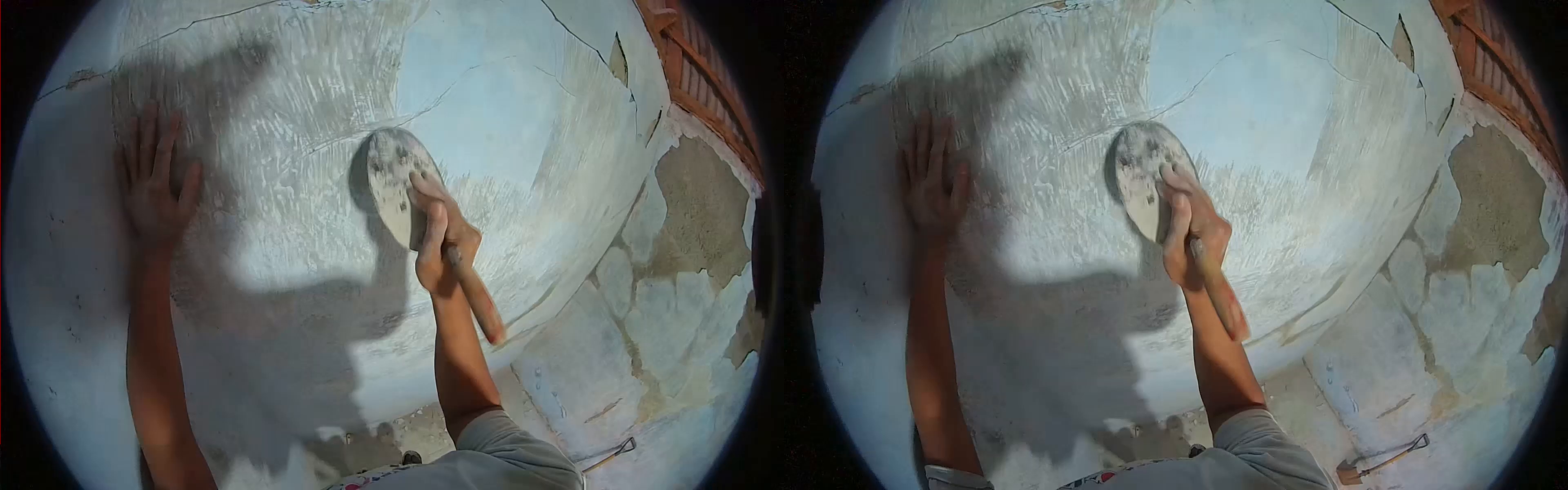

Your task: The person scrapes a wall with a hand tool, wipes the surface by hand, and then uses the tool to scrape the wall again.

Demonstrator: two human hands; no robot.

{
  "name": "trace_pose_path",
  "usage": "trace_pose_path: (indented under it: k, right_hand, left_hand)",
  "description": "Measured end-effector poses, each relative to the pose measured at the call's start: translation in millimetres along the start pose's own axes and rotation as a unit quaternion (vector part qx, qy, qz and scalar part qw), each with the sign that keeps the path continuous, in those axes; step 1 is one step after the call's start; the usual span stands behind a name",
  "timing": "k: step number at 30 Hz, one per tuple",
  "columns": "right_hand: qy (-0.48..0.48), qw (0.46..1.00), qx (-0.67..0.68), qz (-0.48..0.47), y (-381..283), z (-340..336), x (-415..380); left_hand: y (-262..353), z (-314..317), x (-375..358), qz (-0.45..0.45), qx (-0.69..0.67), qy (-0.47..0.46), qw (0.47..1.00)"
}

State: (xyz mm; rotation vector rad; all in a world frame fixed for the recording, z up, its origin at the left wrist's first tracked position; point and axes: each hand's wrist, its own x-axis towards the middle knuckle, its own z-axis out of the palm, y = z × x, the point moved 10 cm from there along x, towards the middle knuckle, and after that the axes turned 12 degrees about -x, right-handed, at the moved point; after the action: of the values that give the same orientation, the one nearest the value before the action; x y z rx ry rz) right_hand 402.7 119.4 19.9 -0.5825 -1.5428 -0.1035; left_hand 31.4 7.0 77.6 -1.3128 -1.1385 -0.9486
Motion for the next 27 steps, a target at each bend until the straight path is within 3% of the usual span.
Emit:
trace_pose_path:
  k: [1, 2, 5, 10, 13, 17, 19, 21, 23, 25, 26, 27]
  right_hand:
    - [-0.001, 0.999, 0.001, 0.034, 8.8, -0.5, -20.1]
    - [-0.018, 0.999, -0.042, -0.021, 10.5, -2.5, -37.0]
    - [0.011, 1.000, 0.002, -0.024, 28.4, -2.7, -56.8]
    - [0.004, 0.999, -0.010, -0.053, -9.1, -6.2, 14.6]
    - [-0.009, 1.000, -0.012, 0.002, 14.7, -11.0, -26.9]
    - [0.015, 0.997, -0.059, -0.052, 19.9, -8.8, -48.3]
    - [0.047, 0.998, -0.024, -0.020, 10.6, -6.0, -10.3]
    - [0.032, 0.996, -0.038, -0.078, -5.2, -5.5, 16.8]
    - [-0.005, 0.999, -0.040, 0.027, 11.6, -8.0, -3.6]
    - [-0.022, 0.999, -0.040, 0.019, 30.3, -12.6, -41.9]
    - [-0.023, 0.999, -0.024, -0.042, 28.2, -15.2, -53.8]
    - [-0.018, 1.000, -0.004, -0.016, 28.7, -14.3, -45.6]
  left_hand:
    - [0.7, 0.4, -0.4, -0.001, 0.003, -0.006, 1.000]
    - [0.1, -0.6, 0.8, -0.001, 0.008, -0.009, 1.000]
    - [-0.1, -0.8, 1.3, -0.004, 0.003, 0.012, 1.000]
    - [0.1, 0.0, 0.4, -0.007, -0.004, 0.001, 1.000]
    - [0.1, 0.3, -0.4, -0.007, -0.004, 0.001, 1.000]
    - [0.7, -0.7, 0.7, 0.000, 0.010, 0.000, 1.000]
    - [-0.9, 0.8, 1.2, 0.000, 0.006, 0.004, 1.000]
    - [0.7, 1.2, -0.6, -0.007, 0.004, -0.002, 1.000]
    - [1.3, -0.3, 0.3, -0.013, 0.009, -0.013, 1.000]
    - [0.9, 1.0, -1.6, -0.014, 0.003, -0.017, 1.000]
    - [-0.7, 1.3, -0.9, -0.016, 0.002, -0.014, 1.000]
    - [-1.8, 0.1, 1.6, -0.018, 0.009, -0.010, 1.000]
